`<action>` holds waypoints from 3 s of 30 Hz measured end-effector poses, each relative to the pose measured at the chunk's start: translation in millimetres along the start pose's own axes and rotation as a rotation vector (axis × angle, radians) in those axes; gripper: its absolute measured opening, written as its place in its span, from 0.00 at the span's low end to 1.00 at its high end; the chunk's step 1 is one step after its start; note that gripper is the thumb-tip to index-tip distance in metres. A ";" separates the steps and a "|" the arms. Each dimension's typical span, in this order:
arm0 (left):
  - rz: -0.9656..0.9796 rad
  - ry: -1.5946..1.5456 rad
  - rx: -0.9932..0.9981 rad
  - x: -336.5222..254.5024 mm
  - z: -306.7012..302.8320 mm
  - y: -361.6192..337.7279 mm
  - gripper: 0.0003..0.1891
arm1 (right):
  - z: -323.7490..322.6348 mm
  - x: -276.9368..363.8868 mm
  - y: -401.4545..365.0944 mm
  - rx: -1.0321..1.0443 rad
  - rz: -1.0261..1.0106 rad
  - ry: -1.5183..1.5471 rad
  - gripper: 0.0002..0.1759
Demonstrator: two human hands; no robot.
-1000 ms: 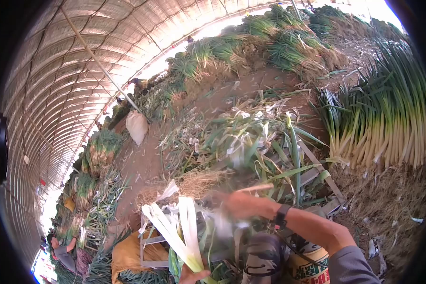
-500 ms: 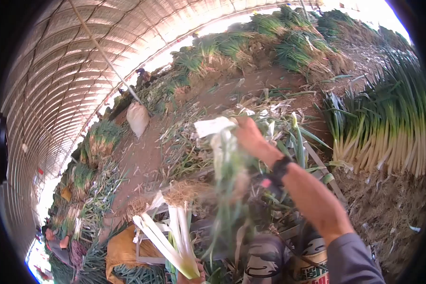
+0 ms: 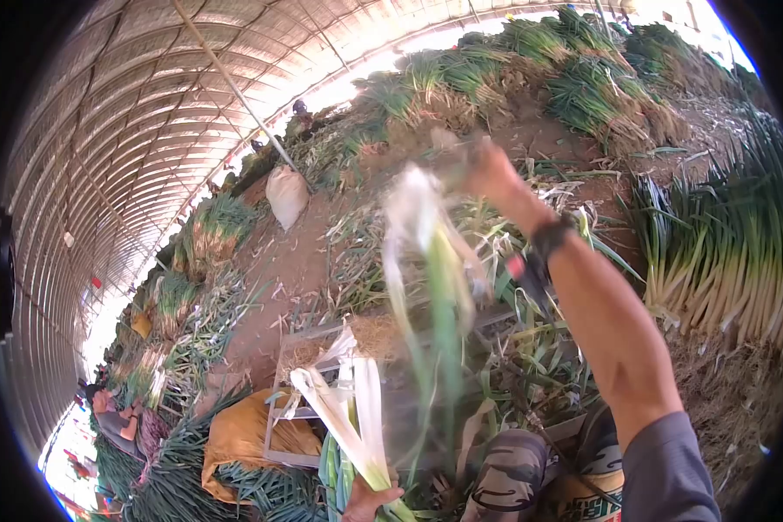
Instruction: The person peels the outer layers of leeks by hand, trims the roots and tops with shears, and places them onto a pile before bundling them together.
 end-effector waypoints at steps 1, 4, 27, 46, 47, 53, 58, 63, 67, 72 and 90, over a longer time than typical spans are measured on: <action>-0.001 -0.035 -0.006 -2.8 3.6 -0.9 0.33 | -26.3 31.0 27.1 -0.082 0.003 0.186 0.27; 0.009 -0.149 -0.007 -14.7 16.2 -2.0 0.29 | -9.9 107.3 20.6 0.023 -0.176 -0.378 0.31; -0.078 -0.195 0.237 16.2 51.4 -4.2 0.19 | 63.7 118.1 -95.2 0.521 0.145 -0.094 0.18; 0.090 0.303 0.216 59.9 61.3 24.3 0.24 | 50.6 51.0 -88.6 0.269 -0.265 -0.966 0.04; 0.097 0.243 0.207 44.0 66.7 18.4 0.22 | 33.9 45.6 -75.7 0.211 -0.145 -0.934 0.04; 0.111 0.325 0.109 29.1 68.9 21.7 0.37 | 35.9 93.2 -109.8 0.233 -0.033 -0.447 0.09; -0.074 0.423 0.044 13.3 78.7 17.8 0.55 | 83.1 126.5 -154.3 0.249 -0.390 -0.290 0.08; -0.050 0.426 0.073 25.6 82.2 14.3 0.55 | 73.8 89.7 -123.2 0.187 -0.277 -0.721 0.07; -0.170 0.608 0.191 7.6 89.4 1.7 0.55 | -8.0 76.1 -65.6 -0.050 0.002 -0.858 0.06; -0.005 0.834 0.150 36.3 103.5 13.9 0.56 | -41.4 53.1 -41.2 -0.001 0.056 -1.312 0.09; 0.165 0.867 -0.105 22.2 114.9 10.2 0.42 | 115.6 122.2 -157.7 1.076 -0.371 -0.843 0.19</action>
Point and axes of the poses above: each hand's wrist, its own y-axis towards the middle knuckle, its own z-axis out of the palm, x = y × z, the point moved 6 cm from there along y, towards the middle knuckle, and after that the axes turned 4 degrees about -x, right-handed, at the moved point
